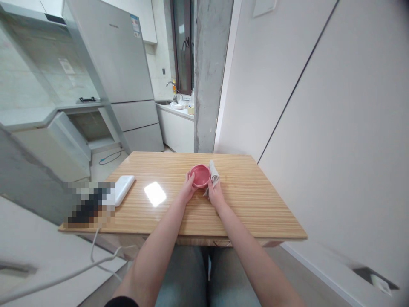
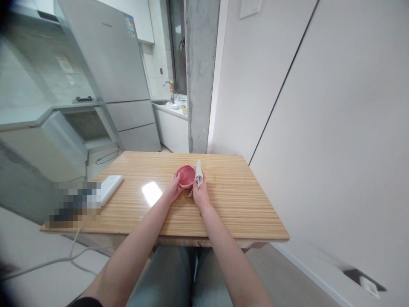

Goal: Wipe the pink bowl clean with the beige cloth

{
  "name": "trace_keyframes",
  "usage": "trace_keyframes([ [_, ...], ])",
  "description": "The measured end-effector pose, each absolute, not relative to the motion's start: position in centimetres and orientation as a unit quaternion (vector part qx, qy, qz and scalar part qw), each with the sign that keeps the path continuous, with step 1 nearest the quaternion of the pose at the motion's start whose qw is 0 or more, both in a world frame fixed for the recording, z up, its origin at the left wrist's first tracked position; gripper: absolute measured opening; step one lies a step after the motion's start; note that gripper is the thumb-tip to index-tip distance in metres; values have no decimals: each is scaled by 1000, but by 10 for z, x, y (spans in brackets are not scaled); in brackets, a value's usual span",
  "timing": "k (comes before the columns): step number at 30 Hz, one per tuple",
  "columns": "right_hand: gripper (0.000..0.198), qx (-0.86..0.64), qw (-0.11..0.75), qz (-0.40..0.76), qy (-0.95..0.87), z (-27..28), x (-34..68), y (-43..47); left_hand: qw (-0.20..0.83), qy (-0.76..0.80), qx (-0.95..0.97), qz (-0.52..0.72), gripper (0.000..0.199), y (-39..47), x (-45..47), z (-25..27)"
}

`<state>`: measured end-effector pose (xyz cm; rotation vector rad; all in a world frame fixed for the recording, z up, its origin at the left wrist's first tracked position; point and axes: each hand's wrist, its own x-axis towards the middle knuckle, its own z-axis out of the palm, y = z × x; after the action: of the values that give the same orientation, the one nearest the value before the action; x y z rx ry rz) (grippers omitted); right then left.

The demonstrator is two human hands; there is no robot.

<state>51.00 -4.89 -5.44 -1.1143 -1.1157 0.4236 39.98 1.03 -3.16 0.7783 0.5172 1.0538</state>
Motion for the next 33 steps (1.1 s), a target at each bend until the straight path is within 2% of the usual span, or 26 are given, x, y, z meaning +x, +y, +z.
trace_keyframes([
  [5,55,-519,711,174,-442,-58,517,-47,769,250,382,447,54,12,401,-37],
  [15,57,-485,712,231,-452,-54,508,-45,736,266,363,506,73,12,401,-33],
  [18,57,-506,723,205,-424,-55,513,-47,750,240,398,471,65,10,401,-36],
  [22,49,-525,737,189,-382,-50,523,-51,726,307,456,413,57,7,402,-40],
  [28,52,-487,714,267,-426,-46,513,-53,702,290,392,519,38,6,400,-27],
  [33,50,-490,687,276,-460,-49,501,-56,711,255,317,574,41,6,398,-19],
])
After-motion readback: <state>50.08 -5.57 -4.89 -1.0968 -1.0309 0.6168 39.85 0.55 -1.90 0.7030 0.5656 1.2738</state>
